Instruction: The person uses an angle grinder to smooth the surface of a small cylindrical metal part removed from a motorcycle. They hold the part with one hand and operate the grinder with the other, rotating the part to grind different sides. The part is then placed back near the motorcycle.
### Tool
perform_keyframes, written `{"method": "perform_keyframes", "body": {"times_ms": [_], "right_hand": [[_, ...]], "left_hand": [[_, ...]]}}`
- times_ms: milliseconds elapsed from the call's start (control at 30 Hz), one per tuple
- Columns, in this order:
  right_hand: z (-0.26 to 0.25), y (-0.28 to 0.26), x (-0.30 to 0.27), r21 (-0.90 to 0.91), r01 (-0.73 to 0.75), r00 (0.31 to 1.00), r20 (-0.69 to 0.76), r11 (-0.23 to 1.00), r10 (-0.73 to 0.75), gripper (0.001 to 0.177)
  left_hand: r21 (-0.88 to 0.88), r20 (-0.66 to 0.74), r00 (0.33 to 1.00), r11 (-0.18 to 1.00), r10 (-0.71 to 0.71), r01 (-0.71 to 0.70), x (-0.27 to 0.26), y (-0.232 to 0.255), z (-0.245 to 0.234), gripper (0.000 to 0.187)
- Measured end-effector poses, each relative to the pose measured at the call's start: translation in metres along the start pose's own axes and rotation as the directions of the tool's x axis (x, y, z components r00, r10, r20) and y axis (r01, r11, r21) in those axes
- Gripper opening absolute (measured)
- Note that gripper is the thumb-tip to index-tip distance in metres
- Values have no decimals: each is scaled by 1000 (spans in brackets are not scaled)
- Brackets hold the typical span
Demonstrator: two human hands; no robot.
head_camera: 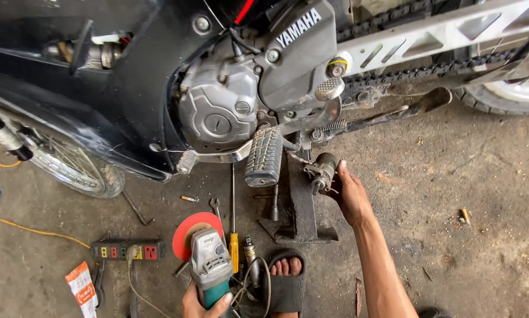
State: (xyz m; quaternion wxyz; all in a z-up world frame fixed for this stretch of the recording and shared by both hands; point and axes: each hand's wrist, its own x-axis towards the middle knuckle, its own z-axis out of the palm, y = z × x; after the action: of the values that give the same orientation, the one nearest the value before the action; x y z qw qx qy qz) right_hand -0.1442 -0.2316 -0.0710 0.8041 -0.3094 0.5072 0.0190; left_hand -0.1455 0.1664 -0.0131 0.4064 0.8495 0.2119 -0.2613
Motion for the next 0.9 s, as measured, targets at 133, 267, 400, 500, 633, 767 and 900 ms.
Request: {"method": "perform_keyframes", "body": {"times_ms": [133, 267, 400, 500, 633, 767, 900], "right_hand": [[-17, 33, 28, 12, 6, 993, 120, 1000, -8, 78], [-9, 61, -1, -80, 363, 892, -259, 928, -371, 51], [12, 134, -43, -500, 824, 220, -152, 266, -964, 17], [79, 157, -124, -288, 579, 811, 109, 763, -574, 40], [122, 210, -98, 23, 129, 924, 361, 991, -129, 87], [142, 188, -132, -261, 64, 995, 88, 963, -42, 92], [141, 187, -123, -525, 45, 998, 63, 850, -14, 95]], "left_hand": [[45, -46, 999, 999, -25, 27, -14, 26, 6, 82], [-36, 71, 968, 970, 243, -241, -10, 23, 0, 79], [44, 81, 897, 897, 435, -439, -8, 28, -2, 71], [-54, 56, 877, 878, 477, -475, 1, 21, 2, 71], [-116, -25, 818, 811, 575, -573, -22, 47, 6, 63], [129, 11, 954, 945, 301, -300, -56, 82, -12, 64], [351, 49, 961, 896, 272, -271, -57, 80, -21, 57]]}}
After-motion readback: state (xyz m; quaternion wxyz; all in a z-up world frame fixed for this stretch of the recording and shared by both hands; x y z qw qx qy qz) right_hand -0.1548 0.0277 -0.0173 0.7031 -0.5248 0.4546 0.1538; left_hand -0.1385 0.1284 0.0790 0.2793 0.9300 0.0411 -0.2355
